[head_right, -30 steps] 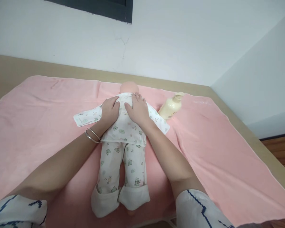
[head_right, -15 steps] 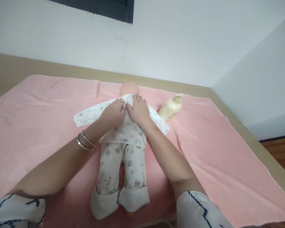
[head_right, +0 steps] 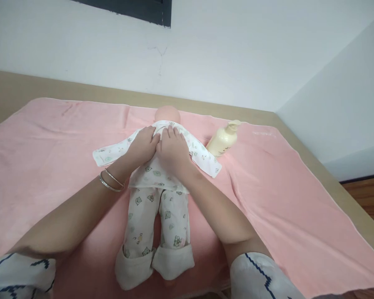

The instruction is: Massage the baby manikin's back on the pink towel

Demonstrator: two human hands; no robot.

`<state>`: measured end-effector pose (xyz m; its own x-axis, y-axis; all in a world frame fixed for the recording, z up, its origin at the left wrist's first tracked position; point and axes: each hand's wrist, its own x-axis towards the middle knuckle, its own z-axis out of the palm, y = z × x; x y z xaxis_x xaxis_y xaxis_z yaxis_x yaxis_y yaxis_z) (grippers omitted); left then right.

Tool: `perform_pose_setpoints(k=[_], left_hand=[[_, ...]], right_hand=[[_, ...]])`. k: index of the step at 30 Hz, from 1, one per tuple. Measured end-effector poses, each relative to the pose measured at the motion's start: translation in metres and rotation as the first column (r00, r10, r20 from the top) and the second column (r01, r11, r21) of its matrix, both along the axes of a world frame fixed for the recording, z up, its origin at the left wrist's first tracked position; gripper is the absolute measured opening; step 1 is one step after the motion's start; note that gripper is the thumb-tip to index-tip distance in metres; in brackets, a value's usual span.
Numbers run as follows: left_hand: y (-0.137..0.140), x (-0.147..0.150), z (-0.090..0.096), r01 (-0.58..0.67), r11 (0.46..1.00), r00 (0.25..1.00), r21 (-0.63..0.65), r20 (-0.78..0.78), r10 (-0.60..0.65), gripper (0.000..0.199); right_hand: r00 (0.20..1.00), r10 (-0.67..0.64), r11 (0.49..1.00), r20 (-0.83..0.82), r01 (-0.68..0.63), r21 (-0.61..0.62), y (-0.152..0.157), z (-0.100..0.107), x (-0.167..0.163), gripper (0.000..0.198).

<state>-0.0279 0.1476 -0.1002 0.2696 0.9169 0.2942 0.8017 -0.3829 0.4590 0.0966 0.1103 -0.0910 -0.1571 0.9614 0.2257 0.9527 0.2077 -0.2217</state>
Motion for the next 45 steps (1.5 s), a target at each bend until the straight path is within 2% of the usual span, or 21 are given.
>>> perform_pose_setpoints(k=[3,7,10,12,16,20,25,30,33,35,37,42,45], left_hand=[[-0.016,0.006,0.005,0.066,0.995,0.992,0.072,-0.116,-0.058,0.030],[-0.032,0.009,0.015,0.095,0.995,0.987,0.004,-0.134,-0.094,0.022],[-0.022,0.001,0.017,0.117,0.991,0.992,-0.067,-0.044,-0.120,0.018],[-0.010,-0.005,0.015,0.088,0.991,0.996,-0.103,0.006,-0.088,0.022],[0.009,-0.012,0.006,0.029,0.989,0.997,-0.145,0.071,-0.019,0.033],[0.012,-0.011,0.000,0.023,0.988,0.994,-0.153,0.106,-0.006,0.039],[0.002,-0.006,0.006,0.021,0.996,1.000,-0.083,-0.014,-0.022,0.038],[-0.023,0.001,0.024,0.002,0.994,0.985,-0.113,-0.170,-0.021,0.021],[-0.033,0.005,0.028,0.095,0.991,0.968,-0.096,-0.224,-0.114,0.019],[-0.034,0.007,0.026,0.156,0.985,0.951,-0.071,-0.257,-0.169,0.021],[-0.031,0.008,0.023,0.161,0.985,0.957,-0.066,-0.234,-0.172,0.023],[-0.012,0.001,0.014,0.116,0.991,0.993,-0.062,-0.017,-0.117,0.023],[-0.003,-0.003,0.012,0.058,0.990,0.997,-0.128,0.053,-0.052,0.024]], right_hand=[[0.995,-0.076,0.995,-0.071,0.071,-0.064,0.018,0.000,0.016,0.064],[0.995,-0.077,0.993,-0.066,0.070,-0.097,0.027,0.000,0.027,0.066],[0.997,-0.079,0.992,-0.003,0.078,-0.100,0.021,0.002,0.023,0.066],[0.996,-0.072,0.993,0.053,0.077,-0.086,0.011,0.005,0.015,0.065],[0.990,-0.035,0.999,0.135,0.035,0.008,-0.015,0.006,-0.006,0.062],[0.988,-0.039,0.997,0.150,0.028,0.075,-0.032,0.004,-0.020,0.061],[0.993,-0.061,0.998,0.097,0.060,0.016,-0.020,0.004,-0.015,0.057],[0.997,-0.067,0.998,-0.030,0.067,-0.020,0.009,-0.001,0.007,0.059],[0.991,-0.102,0.995,-0.091,0.101,-0.023,0.021,-0.005,0.017,0.061],[0.989,-0.124,0.992,-0.075,0.122,-0.030,0.024,-0.007,0.019,0.064],[0.991,-0.129,0.991,-0.038,0.127,-0.043,0.023,-0.006,0.019,0.066],[0.990,-0.122,0.992,0.066,0.124,-0.024,0.010,0.000,0.011,0.062],[0.979,-0.148,0.989,0.143,0.146,0.023,-0.005,0.004,0.000,0.057]])
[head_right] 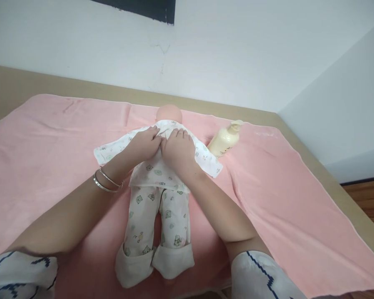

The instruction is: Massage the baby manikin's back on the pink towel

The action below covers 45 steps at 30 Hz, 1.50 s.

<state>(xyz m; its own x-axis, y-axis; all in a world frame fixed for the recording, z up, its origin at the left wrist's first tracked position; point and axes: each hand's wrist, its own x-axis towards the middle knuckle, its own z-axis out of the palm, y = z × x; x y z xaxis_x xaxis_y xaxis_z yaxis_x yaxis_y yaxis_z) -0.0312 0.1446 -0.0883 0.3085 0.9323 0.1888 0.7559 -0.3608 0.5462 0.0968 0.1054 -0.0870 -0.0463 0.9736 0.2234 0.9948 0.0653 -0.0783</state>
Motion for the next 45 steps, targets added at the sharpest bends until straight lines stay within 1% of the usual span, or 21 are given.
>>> perform_pose_setpoints(k=[3,6,9,11,16,19,22,27,30,35,39,41,43,45], left_hand=[[0.006,0.000,-0.003,-0.047,0.998,0.999,-0.042,0.008,0.047,0.030],[0.012,0.003,-0.011,-0.069,0.998,0.993,-0.004,0.098,0.069,0.033],[0.014,0.006,-0.020,-0.120,0.992,0.973,0.031,0.201,0.112,0.037],[0.014,0.007,-0.024,-0.145,0.989,0.966,0.025,0.219,0.136,0.042],[0.013,0.008,-0.026,-0.168,0.986,0.958,0.004,0.236,0.162,0.052],[0.014,0.008,-0.028,-0.169,0.986,0.958,0.004,0.236,0.163,0.056],[0.014,0.007,-0.028,-0.166,0.986,0.961,0.007,0.227,0.160,0.055],[0.012,0.007,-0.027,-0.174,0.985,0.964,0.002,0.207,0.170,0.055],[0.011,0.008,-0.025,-0.179,0.984,0.964,-0.013,0.198,0.178,0.056],[0.009,0.009,-0.023,-0.170,0.985,0.976,-0.009,0.135,0.170,0.055],[0.010,0.008,-0.025,-0.147,0.988,0.989,0.055,0.026,0.145,0.050],[0.011,0.005,-0.026,-0.105,0.988,0.993,0.114,-0.035,0.109,0.045],[0.010,0.001,-0.022,-0.040,0.985,0.991,0.170,-0.118,0.060,0.040],[0.007,-0.002,-0.013,0.015,0.986,0.976,0.166,-0.218,0.022,0.035]], right_hand=[[0.995,-0.039,0.999,0.088,0.036,0.034,-0.015,0.004,-0.012,0.050],[0.992,-0.029,0.999,0.127,0.025,0.033,-0.022,0.010,-0.017,0.046],[0.997,-0.005,1.000,0.072,0.007,-0.026,-0.017,0.015,-0.013,0.041],[1.000,-0.001,0.999,0.013,0.002,-0.046,-0.012,0.016,-0.010,0.039],[0.996,0.017,0.999,-0.087,-0.020,-0.040,-0.003,0.015,-0.003,0.037],[0.989,0.044,0.998,-0.140,-0.050,-0.039,0.002,0.012,0.001,0.041],[0.980,0.068,0.997,-0.189,-0.073,-0.023,0.009,0.005,0.005,0.048],[0.969,0.060,0.998,-0.238,-0.058,0.015,0.019,-0.007,0.009,0.063],[0.969,0.056,0.998,-0.242,-0.052,0.022,0.019,-0.010,0.009,0.066],[0.970,0.072,0.997,-0.234,-0.065,0.038,0.019,-0.011,0.010,0.066],[0.972,0.079,0.997,-0.220,-0.077,0.020,0.022,-0.012,0.011,0.067],[0.972,0.087,0.996,-0.218,-0.085,0.021,0.024,-0.012,0.012,0.067],[0.971,0.108,0.994,-0.215,-0.106,0.023,0.026,-0.012,0.014,0.066],[0.968,0.137,0.991,-0.212,-0.135,0.024,0.028,-0.012,0.017,0.063]])
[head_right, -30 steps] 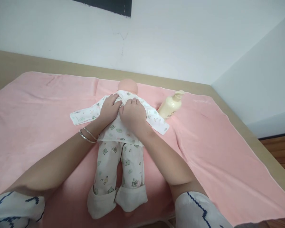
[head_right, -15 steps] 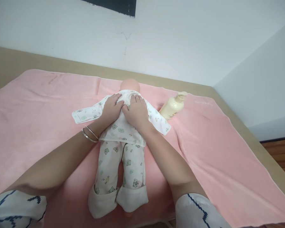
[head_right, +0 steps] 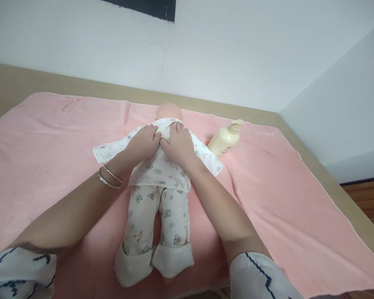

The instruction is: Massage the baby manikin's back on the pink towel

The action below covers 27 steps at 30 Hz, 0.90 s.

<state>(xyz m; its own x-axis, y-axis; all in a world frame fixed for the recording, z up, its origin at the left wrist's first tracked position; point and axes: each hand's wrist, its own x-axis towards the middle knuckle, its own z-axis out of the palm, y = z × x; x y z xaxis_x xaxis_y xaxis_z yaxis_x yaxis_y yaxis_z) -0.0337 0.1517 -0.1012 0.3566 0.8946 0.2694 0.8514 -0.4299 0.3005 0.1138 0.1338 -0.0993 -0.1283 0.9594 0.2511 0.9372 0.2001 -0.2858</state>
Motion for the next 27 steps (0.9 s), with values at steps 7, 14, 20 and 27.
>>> perform_pose_setpoints(k=[7,14,20,27], left_hand=[[-0.018,0.003,0.034,0.106,0.981,0.949,-0.160,-0.279,-0.148,0.025],[-0.002,-0.004,0.020,0.146,0.984,0.980,-0.104,-0.118,-0.157,0.029],[0.013,-0.013,0.013,0.050,0.969,0.974,-0.240,0.225,0.005,0.028],[0.015,-0.012,0.011,0.046,0.966,0.973,-0.254,0.232,0.015,0.030]], right_hand=[[0.999,0.039,0.999,0.013,-0.039,0.016,0.001,0.000,0.005,0.051],[0.998,0.021,1.000,0.056,-0.020,-0.018,-0.009,0.014,-0.001,0.047],[0.987,0.041,0.998,0.152,-0.035,-0.043,-0.025,0.027,-0.010,0.041],[0.975,-0.033,0.997,0.218,0.017,0.073,-0.040,0.019,-0.027,0.039]])
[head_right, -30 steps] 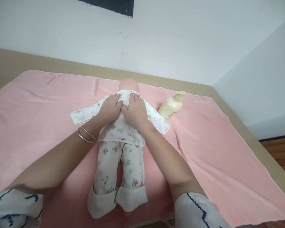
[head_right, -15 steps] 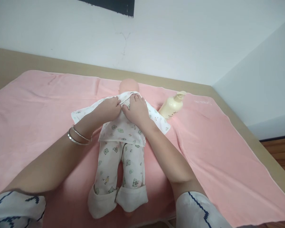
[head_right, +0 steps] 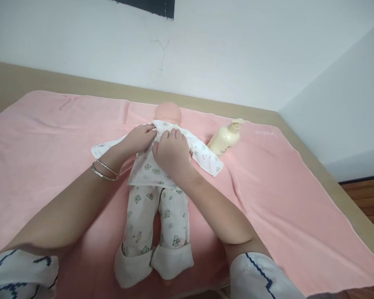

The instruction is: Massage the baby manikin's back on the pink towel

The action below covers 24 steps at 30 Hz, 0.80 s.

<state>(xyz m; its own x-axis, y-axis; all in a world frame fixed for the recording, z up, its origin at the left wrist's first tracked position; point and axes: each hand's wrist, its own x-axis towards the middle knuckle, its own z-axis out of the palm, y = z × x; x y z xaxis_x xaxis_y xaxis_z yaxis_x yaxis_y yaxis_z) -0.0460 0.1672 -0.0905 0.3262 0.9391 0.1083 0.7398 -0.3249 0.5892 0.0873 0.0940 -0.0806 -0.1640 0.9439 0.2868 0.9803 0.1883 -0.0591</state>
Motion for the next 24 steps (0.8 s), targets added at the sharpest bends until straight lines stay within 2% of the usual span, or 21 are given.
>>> perform_pose_setpoints(k=[4,7,12,14,16,20,22,24], left_hand=[[-0.003,0.009,-0.009,-0.029,0.989,0.994,0.145,-0.097,0.043,0.035],[-0.005,0.012,-0.016,-0.030,0.976,0.994,0.215,-0.093,0.052,0.036],[-0.012,0.012,-0.017,0.019,0.949,0.984,0.313,-0.175,0.038,0.034],[-0.020,0.012,-0.011,0.062,0.951,0.974,0.304,-0.226,0.009,0.028],[-0.028,0.014,-0.004,0.123,0.962,0.966,0.242,-0.253,-0.060,0.021],[-0.036,0.020,0.007,0.278,0.952,0.903,0.127,-0.373,-0.214,0.022],[-0.034,0.022,0.006,0.316,0.942,0.866,0.116,-0.441,-0.236,0.024],[-0.029,0.021,0.005,0.312,0.938,0.886,0.151,-0.402,-0.230,0.027]], right_hand=[[0.999,-0.026,0.997,-0.033,0.024,-0.067,0.005,0.003,0.003,0.036],[0.996,-0.029,0.995,-0.090,0.021,-0.093,0.010,0.006,0.007,0.039],[0.980,-0.025,0.994,-0.200,0.002,-0.111,0.023,0.003,0.018,0.043],[0.974,-0.021,0.994,-0.225,-0.005,-0.111,0.031,-0.002,0.025,0.045],[0.966,-0.012,0.993,-0.257,-0.019,-0.119,0.040,-0.006,0.034,0.046],[0.951,0.010,0.992,-0.308,-0.049,-0.117,0.052,-0.015,0.047,0.046],[0.958,0.010,0.994,-0.287,-0.040,-0.099,0.052,-0.016,0.048,0.046],[0.969,-0.005,0.995,-0.245,-0.020,-0.101,0.048,-0.013,0.044,0.047]])
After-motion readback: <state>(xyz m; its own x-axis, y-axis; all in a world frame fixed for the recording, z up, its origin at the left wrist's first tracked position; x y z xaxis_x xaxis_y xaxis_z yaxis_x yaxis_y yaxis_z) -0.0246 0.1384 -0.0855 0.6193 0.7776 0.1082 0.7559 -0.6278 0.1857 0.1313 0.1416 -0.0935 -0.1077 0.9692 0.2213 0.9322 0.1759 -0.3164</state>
